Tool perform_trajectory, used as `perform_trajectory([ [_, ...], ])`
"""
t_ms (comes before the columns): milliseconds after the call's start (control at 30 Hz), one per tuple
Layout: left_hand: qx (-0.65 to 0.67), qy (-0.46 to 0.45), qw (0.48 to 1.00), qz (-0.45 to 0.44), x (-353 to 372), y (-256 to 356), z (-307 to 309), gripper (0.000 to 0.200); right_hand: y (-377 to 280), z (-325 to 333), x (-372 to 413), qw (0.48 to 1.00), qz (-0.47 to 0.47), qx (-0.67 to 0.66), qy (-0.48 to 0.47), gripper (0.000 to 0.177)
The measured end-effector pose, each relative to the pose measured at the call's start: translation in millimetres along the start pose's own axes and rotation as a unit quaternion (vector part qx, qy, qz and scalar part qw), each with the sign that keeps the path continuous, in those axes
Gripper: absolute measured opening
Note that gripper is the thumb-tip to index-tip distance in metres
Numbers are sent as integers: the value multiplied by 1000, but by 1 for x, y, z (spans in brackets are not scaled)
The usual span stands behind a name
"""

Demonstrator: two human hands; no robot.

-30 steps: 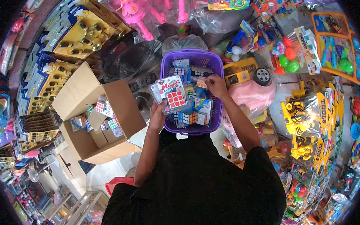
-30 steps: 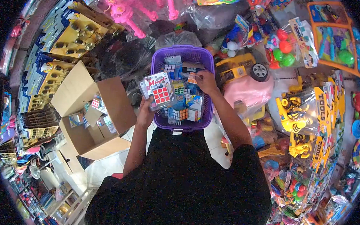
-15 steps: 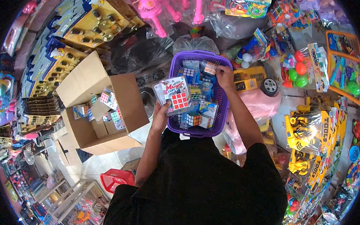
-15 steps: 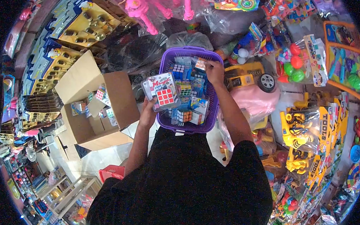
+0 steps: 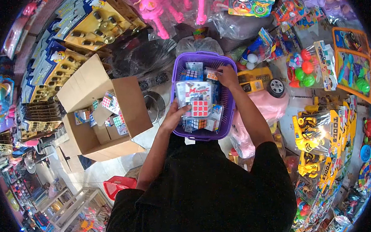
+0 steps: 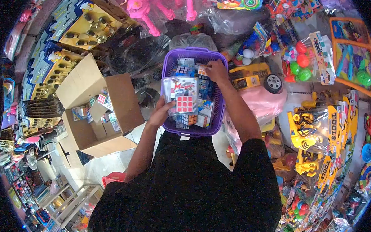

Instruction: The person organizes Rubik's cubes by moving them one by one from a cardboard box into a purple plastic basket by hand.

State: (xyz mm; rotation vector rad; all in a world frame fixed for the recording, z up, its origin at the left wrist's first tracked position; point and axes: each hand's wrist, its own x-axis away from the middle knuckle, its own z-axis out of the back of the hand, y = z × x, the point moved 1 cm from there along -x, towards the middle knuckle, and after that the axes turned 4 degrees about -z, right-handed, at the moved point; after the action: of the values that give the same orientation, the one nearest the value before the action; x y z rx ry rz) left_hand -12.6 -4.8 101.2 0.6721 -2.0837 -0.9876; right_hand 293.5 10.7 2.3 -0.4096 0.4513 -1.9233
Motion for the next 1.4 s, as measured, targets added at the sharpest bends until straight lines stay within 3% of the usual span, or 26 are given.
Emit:
perform_trajectory([
  [67, -10, -24, 1000, -10, -20, -9, -11, 53, -4, 12, -7, 1000, -5, 3, -6, 24],
  [167, -29, -14, 999, 1, -54, -25, -17, 52, -8, 31, -12, 995, -41, -16, -91, 25],
  [200, -55, -5, 998, -23, -63, -26, -22, 52, -5, 30, -13, 997, -25, -23, -71, 23],
  [300, -67, -8, 997, -36, -84, -27, -29, 53, 12, 32, -17, 982, -60, -93, -153, 19],
  [367, -78, -42, 996, -12, -95, -32, -29, 52, 45, -1, -27, 970, -9, -203, -133, 14],
  [433, -59, -45, 997, -3, -107, -46, -27, 51, 49, -1, -30, 935, -38, -313, -161, 12],
  [467, -71, -54, 996, 15, -115, -57, -22, 51, 47, 9, -26, 940, -50, -295, -164, 14],
  [567, -51, -82, 995, 4, -123, -65, -32, 50, 54, -1, -30, 847, -120, -468, -221, 20],
  [600, -56, -78, 995, 18, -125, -69, -32, 50, 46, 11, -26, 841, -150, -466, -231, 30],
  [700, -63, -65, 995, 43, -133, -84, -30, 48, 22, 45, -17, 735, -282, -558, -263, 39],
  [733, -58, -61, 996, 40, -135, -87, -31, 47, 16, 58, -14, 716, -277, -564, -304, 52],
  [833, -85, -44, 994, 51, -143, -91, -33, 42, 10, 59, -7, 771, -201, -525, -300, 53],
  [867, -101, -38, 992, 57, -146, -91, -33, 39, 22, 46, -8, 803, -138, -487, -316, 62],
  [1000, -198, -41, 979, -29, -157, -102, -39, 30, 21, 43, 1, 896, 25, -342, -282, 81],
  [1100, -305, -59, 948, -71, -163, -106, -43, 28, 14, 53, 5, 922, 45, -278, -266, 82],
  [1133, -367, -65, 925, -74, -154, -88, -54, 28, 14, 50, 6, 897, 40, -346, -272, 82],
  [1233, -473, -79, 872, -99, -158, -84, -55, 31, 11, 59, 9, 946, 179, -198, -181, 81],
  [1333, -515, -62, 838, -169, -163, -80, -52, 32, 14, 56, 9, 945, 136, -198, -221, 77],
  [1400, -516, -62, 827, -216, -164, -72, -49, 33, 12, 57, 10, 959, 132, -176, -180, 71],
])
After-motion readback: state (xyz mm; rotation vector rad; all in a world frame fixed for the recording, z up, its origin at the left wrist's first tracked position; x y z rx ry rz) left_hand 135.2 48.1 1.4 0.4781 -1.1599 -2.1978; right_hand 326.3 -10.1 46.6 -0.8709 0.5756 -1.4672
